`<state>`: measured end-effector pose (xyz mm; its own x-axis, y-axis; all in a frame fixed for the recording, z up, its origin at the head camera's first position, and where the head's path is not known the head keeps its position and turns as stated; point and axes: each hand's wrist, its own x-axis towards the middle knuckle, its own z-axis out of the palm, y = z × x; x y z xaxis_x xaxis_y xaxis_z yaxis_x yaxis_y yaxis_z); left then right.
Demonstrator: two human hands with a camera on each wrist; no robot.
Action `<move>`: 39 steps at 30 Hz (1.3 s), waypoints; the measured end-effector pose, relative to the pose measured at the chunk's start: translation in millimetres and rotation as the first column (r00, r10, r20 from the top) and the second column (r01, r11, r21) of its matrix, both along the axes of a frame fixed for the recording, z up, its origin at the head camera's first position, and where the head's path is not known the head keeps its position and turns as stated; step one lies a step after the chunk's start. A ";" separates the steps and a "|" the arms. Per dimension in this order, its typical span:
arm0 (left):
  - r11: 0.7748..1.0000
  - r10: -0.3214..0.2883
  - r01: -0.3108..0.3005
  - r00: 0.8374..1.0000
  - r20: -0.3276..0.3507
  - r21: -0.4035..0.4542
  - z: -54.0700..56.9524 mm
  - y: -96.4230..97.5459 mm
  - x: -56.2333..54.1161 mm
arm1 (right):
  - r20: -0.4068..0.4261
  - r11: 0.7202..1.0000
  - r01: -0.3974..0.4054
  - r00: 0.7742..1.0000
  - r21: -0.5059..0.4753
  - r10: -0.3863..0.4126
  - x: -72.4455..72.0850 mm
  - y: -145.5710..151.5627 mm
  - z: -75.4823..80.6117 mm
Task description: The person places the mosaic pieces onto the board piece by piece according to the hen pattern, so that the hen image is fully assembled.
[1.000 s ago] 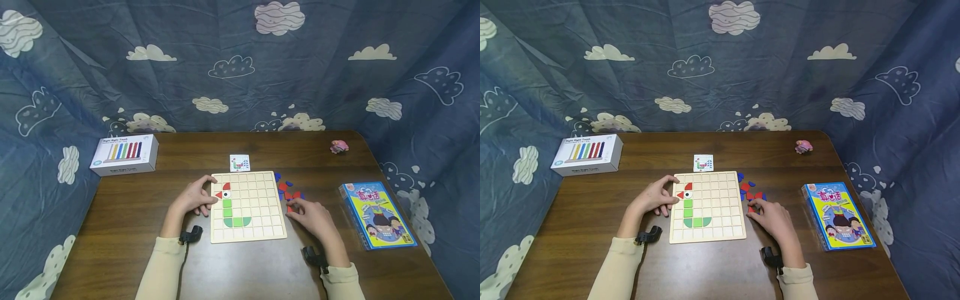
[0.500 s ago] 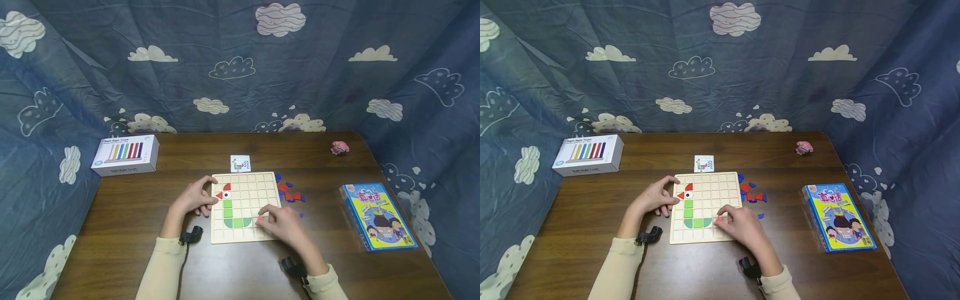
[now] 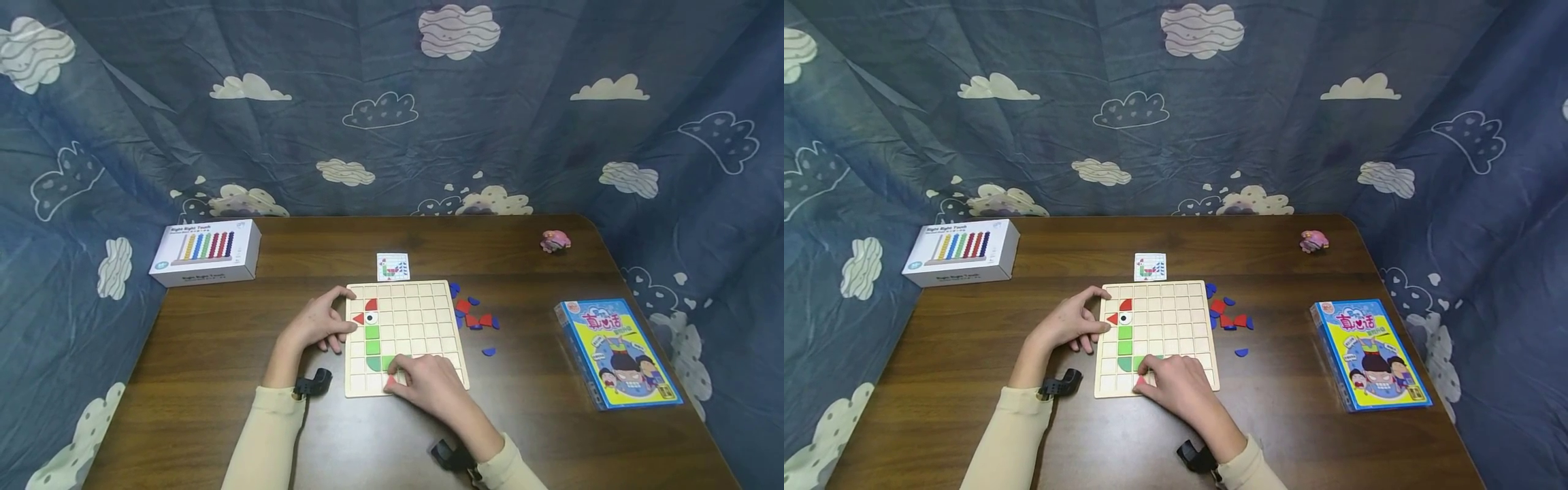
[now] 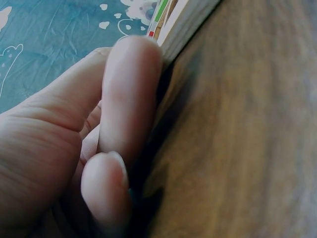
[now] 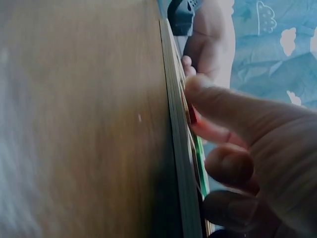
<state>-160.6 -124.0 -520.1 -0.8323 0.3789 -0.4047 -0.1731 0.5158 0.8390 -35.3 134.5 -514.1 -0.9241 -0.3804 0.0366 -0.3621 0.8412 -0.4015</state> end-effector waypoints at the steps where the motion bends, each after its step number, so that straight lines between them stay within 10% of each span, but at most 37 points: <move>1: 1.000 0.000 0.000 1.000 0.002 -0.001 -0.2 -0.1 0.0 | 0.010 1.000 -0.001 1.000 -0.002 0.001 -0.3 0.6 0.1; 27: 1.000 0.002 -0.002 1.000 -0.013 0.000 -1.1 0.1 1.3 | 0.057 0.999 -0.052 0.997 0.001 0.052 -1.9 5.2 -1.2; 33: 1.000 -0.004 0.004 1.000 -0.008 0.010 -2.0 1.3 1.7 | 0.033 0.985 -0.034 0.999 -0.172 0.041 -5.3 24.2 8.6; 39: 1.000 0.000 0.000 1.000 -0.008 0.017 -2.2 1.0 1.4 | 0.014 0.977 0.194 0.981 -0.093 -0.193 -42.2 97.1 30.4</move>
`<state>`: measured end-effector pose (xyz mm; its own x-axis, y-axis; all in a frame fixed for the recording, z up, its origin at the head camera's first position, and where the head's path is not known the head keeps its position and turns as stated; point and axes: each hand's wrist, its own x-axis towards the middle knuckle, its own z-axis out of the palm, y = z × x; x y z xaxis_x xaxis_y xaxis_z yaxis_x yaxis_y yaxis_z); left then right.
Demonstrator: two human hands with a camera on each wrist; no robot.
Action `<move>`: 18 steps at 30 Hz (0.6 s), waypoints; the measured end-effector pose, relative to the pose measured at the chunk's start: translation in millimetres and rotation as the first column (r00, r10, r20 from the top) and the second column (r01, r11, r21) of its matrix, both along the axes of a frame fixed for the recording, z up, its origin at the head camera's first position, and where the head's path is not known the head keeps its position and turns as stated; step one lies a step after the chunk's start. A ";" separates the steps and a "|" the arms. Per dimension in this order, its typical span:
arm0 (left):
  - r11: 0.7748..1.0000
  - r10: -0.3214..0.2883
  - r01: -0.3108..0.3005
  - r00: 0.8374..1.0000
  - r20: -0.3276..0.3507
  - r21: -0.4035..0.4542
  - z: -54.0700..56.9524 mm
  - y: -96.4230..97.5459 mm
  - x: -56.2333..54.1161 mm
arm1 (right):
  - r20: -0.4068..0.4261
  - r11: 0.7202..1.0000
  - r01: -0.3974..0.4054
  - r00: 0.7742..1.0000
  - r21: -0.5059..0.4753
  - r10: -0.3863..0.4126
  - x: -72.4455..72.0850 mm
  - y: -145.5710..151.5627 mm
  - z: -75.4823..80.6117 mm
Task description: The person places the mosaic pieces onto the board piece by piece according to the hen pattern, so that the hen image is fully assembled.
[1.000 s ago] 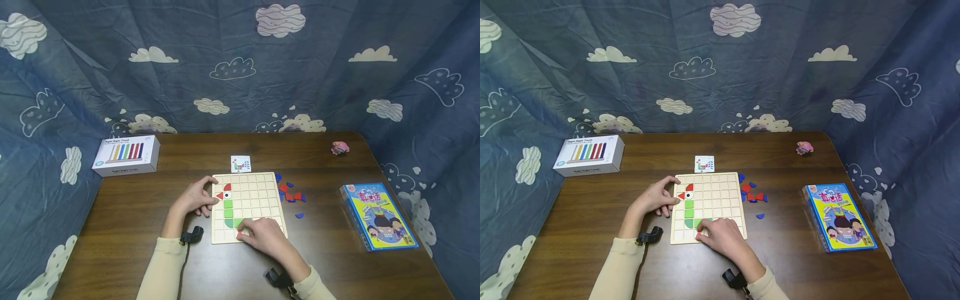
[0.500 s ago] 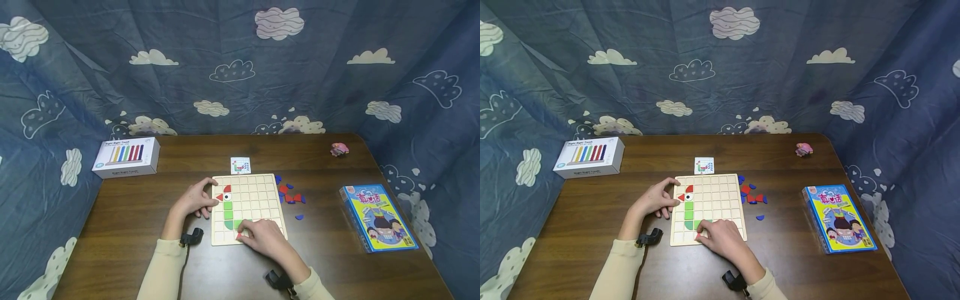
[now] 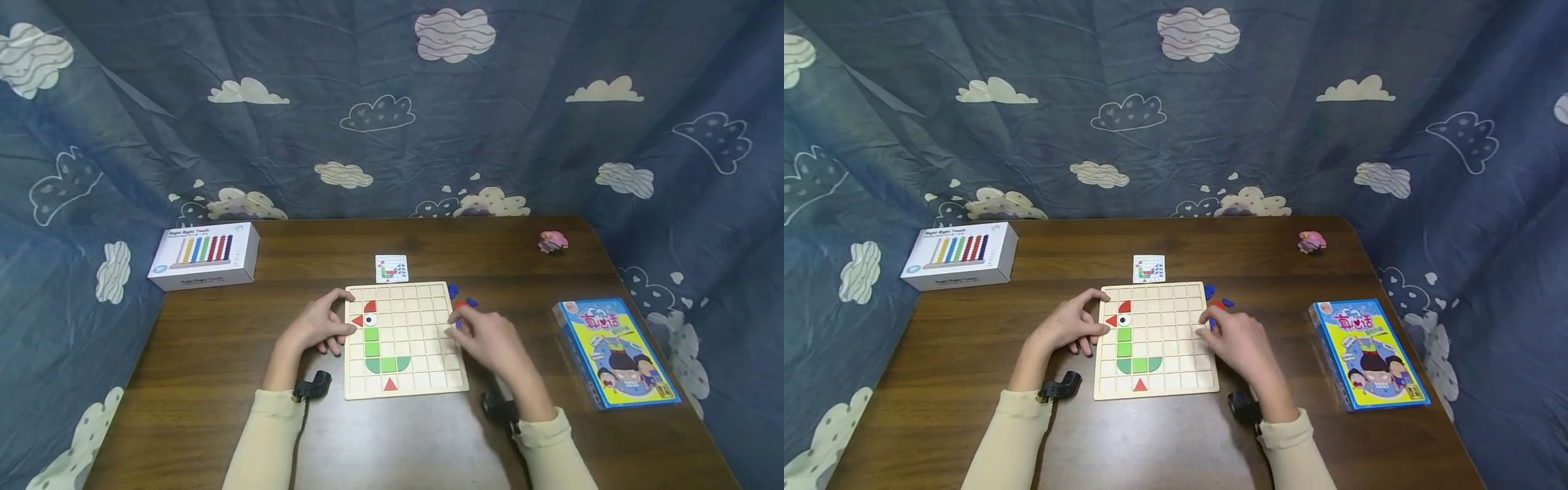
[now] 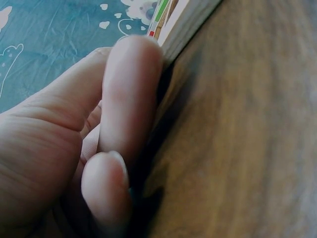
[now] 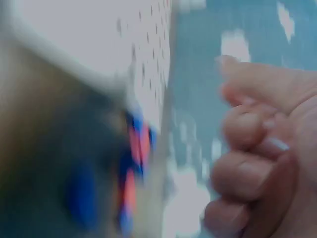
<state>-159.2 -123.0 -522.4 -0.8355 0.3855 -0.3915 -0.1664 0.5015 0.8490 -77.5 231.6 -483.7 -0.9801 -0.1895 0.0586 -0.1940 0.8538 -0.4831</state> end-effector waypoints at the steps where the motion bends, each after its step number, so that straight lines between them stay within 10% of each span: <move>1: 1.000 0.002 -0.002 1.000 0.001 0.003 0.3 -0.6 -0.4 | 0.050 0.998 0.048 0.998 0.039 -0.050 -7.2 13.1 2.7; 7: 1.000 -0.019 0.019 1.000 0.012 0.019 0.1 1.8 -0.9 | 0.230 0.977 0.179 0.952 0.118 -0.202 -20.2 46.5 -8.2; 18: 1.000 -0.002 0.002 1.000 0.010 0.010 -0.5 -2.6 -1.7 | 0.121 0.983 0.138 0.981 0.119 -0.152 -30.2 36.5 -29.5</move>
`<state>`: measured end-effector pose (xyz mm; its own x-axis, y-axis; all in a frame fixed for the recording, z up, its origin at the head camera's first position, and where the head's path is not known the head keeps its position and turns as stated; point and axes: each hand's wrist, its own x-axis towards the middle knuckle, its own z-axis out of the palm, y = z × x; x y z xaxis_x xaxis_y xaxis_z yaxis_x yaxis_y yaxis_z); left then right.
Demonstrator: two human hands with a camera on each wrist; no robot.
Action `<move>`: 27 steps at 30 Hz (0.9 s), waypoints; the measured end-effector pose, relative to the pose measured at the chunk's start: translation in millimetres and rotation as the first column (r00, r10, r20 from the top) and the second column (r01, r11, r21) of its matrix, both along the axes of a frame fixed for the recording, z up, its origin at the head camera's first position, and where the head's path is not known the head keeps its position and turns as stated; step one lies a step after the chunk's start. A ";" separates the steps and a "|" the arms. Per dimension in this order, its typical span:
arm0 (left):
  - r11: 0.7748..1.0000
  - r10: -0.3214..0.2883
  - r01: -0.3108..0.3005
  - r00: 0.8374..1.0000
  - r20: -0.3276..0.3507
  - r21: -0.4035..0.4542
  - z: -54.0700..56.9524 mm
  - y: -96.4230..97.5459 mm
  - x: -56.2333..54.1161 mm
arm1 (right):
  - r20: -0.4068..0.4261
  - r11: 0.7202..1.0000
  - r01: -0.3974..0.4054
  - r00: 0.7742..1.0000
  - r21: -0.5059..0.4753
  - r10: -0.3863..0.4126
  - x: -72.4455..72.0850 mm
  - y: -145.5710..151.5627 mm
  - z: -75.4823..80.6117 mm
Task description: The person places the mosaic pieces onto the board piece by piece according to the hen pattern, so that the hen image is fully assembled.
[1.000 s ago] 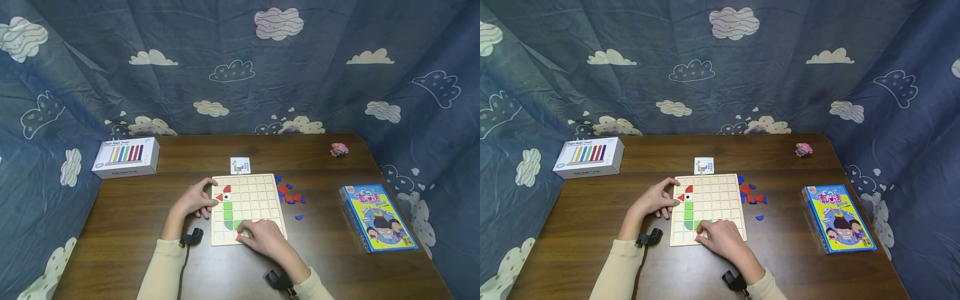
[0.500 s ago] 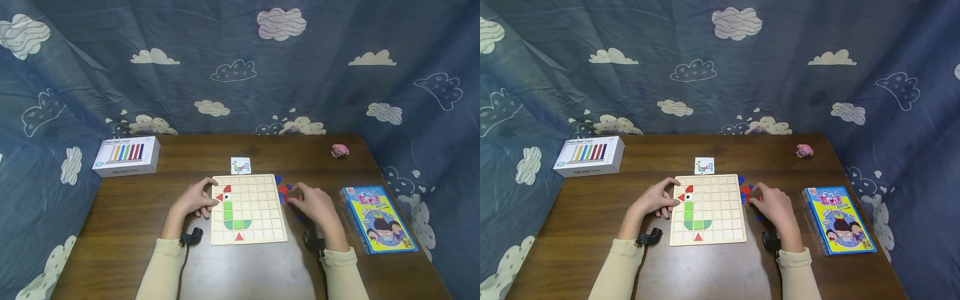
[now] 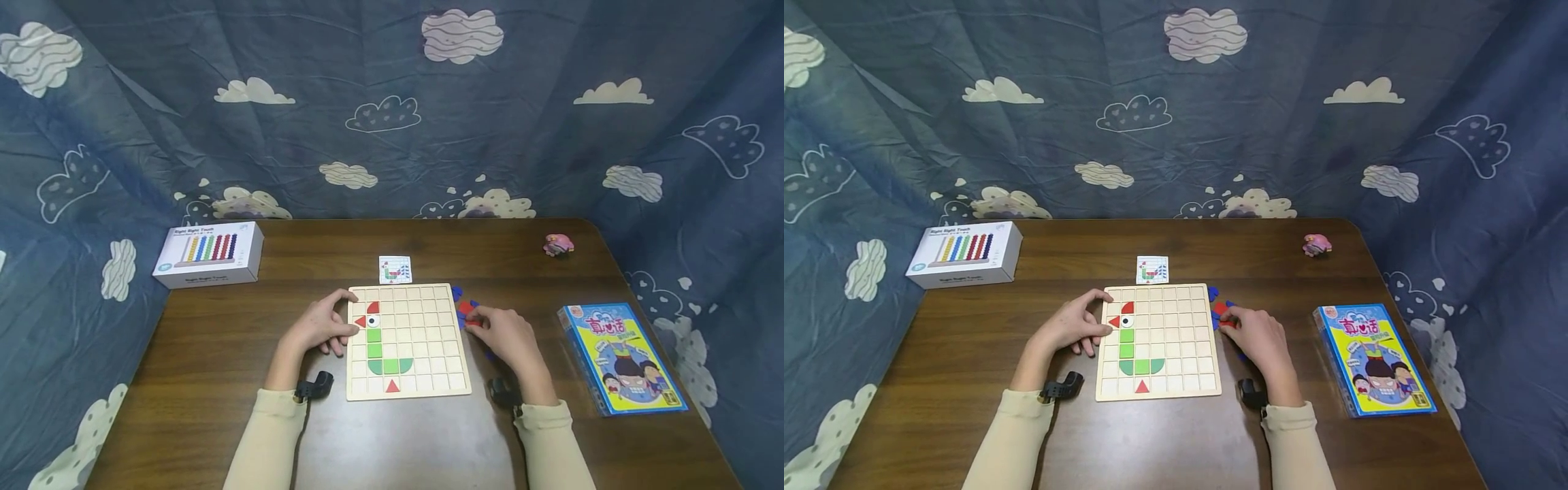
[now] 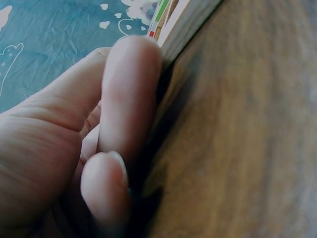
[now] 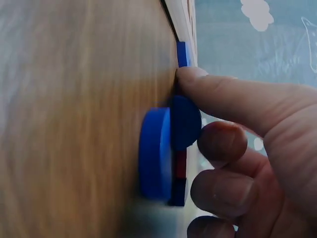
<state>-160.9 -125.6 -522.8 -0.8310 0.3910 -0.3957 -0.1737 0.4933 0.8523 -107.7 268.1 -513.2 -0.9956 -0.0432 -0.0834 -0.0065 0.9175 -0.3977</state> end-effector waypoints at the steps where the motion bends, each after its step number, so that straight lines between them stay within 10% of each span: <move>1: 1.000 0.000 0.000 1.000 0.000 -0.002 -0.3 -0.1 -0.1 | 0.001 1.000 0.010 1.000 -0.007 -0.010 0.5 1.3 -0.1; 27: 1.000 0.006 -0.006 1.000 -0.011 -0.017 -0.1 0.5 0.6 | -0.019 0.998 0.016 1.000 -0.061 -0.017 4.2 0.8 6.3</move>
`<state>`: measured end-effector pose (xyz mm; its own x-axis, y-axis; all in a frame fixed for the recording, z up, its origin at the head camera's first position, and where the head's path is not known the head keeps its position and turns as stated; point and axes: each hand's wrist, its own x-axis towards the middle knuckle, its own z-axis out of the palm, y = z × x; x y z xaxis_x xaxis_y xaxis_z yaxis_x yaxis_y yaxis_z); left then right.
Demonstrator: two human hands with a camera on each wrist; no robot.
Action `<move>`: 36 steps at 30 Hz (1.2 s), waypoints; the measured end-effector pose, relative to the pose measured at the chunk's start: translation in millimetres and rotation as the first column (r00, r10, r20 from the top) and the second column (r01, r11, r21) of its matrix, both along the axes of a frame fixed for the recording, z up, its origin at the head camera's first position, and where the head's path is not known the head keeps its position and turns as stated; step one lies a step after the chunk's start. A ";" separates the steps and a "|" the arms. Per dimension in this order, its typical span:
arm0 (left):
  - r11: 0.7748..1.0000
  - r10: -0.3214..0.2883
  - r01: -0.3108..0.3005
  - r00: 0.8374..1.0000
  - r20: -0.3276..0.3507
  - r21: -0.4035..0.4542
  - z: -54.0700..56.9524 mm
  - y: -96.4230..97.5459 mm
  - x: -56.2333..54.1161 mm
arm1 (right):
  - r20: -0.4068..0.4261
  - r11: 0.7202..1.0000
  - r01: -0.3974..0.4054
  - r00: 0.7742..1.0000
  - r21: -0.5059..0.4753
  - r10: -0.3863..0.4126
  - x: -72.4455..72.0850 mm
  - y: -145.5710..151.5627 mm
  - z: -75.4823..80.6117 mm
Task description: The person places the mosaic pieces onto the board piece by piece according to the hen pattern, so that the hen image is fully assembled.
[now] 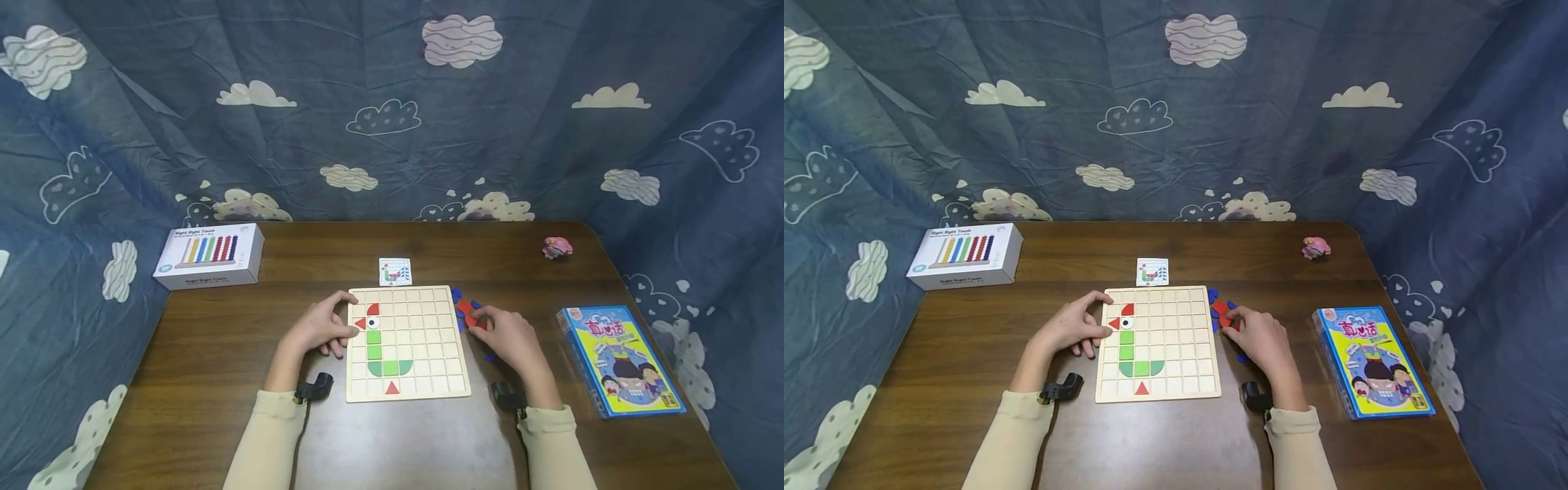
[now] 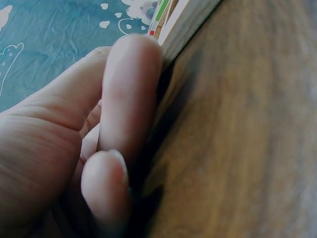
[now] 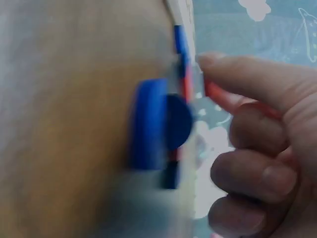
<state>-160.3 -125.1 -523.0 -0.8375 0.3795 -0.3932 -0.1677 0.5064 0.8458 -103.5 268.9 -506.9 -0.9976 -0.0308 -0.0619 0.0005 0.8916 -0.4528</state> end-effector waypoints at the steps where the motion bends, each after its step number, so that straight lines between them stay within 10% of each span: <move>1: 1.000 -0.002 0.002 1.000 0.001 0.001 -0.1 -0.1 -0.1 | 0.002 1.000 -0.009 1.000 -0.026 0.009 0.9 -2.7 4.4; 6: 1.000 -0.006 0.006 1.000 0.002 0.005 0.7 -0.7 -0.8 | 0.011 0.978 -0.151 0.988 -0.142 0.154 6.7 -44.1 28.7; 13: 1.000 -0.012 0.012 1.000 0.009 0.012 0.5 0.6 -1.6 | 0.090 0.916 -0.390 0.913 -0.095 0.398 9.7 -110.1 29.1; 36: 1.000 -0.009 0.009 1.000 0.008 0.000 2.2 -0.6 -0.4 | 0.013 0.932 -0.363 0.932 -0.005 0.363 10.7 -126.2 4.5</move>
